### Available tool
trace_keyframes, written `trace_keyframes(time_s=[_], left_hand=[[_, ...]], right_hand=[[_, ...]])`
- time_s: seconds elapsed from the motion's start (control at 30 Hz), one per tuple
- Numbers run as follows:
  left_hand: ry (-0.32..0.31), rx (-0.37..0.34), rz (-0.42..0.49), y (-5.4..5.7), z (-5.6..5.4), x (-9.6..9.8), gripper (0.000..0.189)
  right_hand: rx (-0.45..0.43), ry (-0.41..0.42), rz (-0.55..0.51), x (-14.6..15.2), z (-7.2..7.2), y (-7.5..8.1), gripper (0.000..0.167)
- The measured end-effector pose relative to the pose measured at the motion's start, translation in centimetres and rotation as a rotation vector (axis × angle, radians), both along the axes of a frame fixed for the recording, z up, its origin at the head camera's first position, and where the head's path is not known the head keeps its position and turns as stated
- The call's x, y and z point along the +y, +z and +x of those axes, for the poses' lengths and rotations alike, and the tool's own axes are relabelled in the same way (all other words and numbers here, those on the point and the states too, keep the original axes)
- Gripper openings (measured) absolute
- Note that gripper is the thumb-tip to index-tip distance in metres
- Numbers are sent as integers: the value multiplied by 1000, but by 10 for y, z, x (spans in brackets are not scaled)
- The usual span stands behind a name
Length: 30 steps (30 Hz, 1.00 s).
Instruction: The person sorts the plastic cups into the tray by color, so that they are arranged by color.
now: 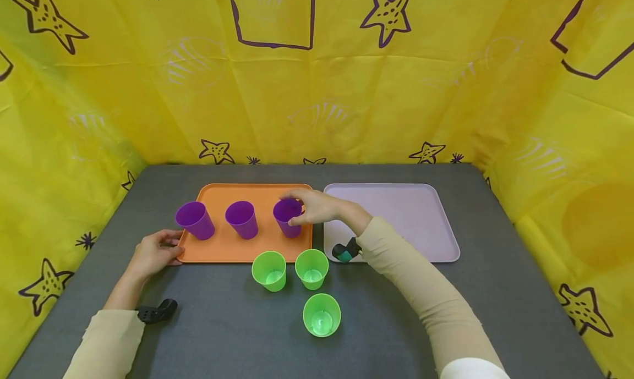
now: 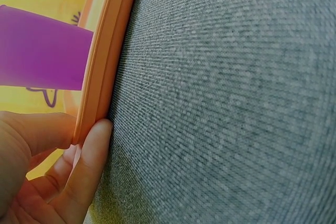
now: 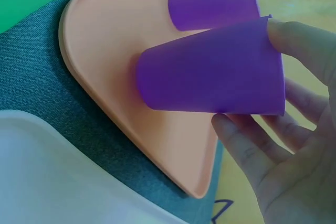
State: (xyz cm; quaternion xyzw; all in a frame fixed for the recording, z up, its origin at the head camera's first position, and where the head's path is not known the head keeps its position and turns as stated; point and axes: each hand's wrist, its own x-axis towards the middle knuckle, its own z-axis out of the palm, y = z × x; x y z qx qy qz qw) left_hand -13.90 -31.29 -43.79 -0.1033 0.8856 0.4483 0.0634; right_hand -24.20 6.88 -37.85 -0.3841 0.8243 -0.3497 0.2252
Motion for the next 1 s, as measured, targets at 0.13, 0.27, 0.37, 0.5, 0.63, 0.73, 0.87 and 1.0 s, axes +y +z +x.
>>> trace_keyframes(time_s=[0.13,0.27,0.37,0.5,0.63,0.73,0.87,1.0], left_hand=[[2,3,1,0,0,0,44],[-6,21,2,-1,0,0,43],[-18,40,5,-2,0,-2,43],[-22,44,7,-2,1,-2,43],[-17,33,5,-1,0,-2,43],[-16,29,5,-1,0,-2,43],[-15,26,9,-1,1,-2,43],[-15,29,16,-2,0,-2,43]], right_hand=[[3,-1,3,1,-1,-4,63],[13,-7,19,1,-2,-6,63],[21,-1,32,1,-2,-7,64],[19,19,32,2,-2,-7,64],[0,32,23,2,-2,-7,65],[-22,33,5,3,-2,-7,68],[-31,5,-21,6,-2,-6,68],[-12,-44,-60,12,-1,-3,62]])
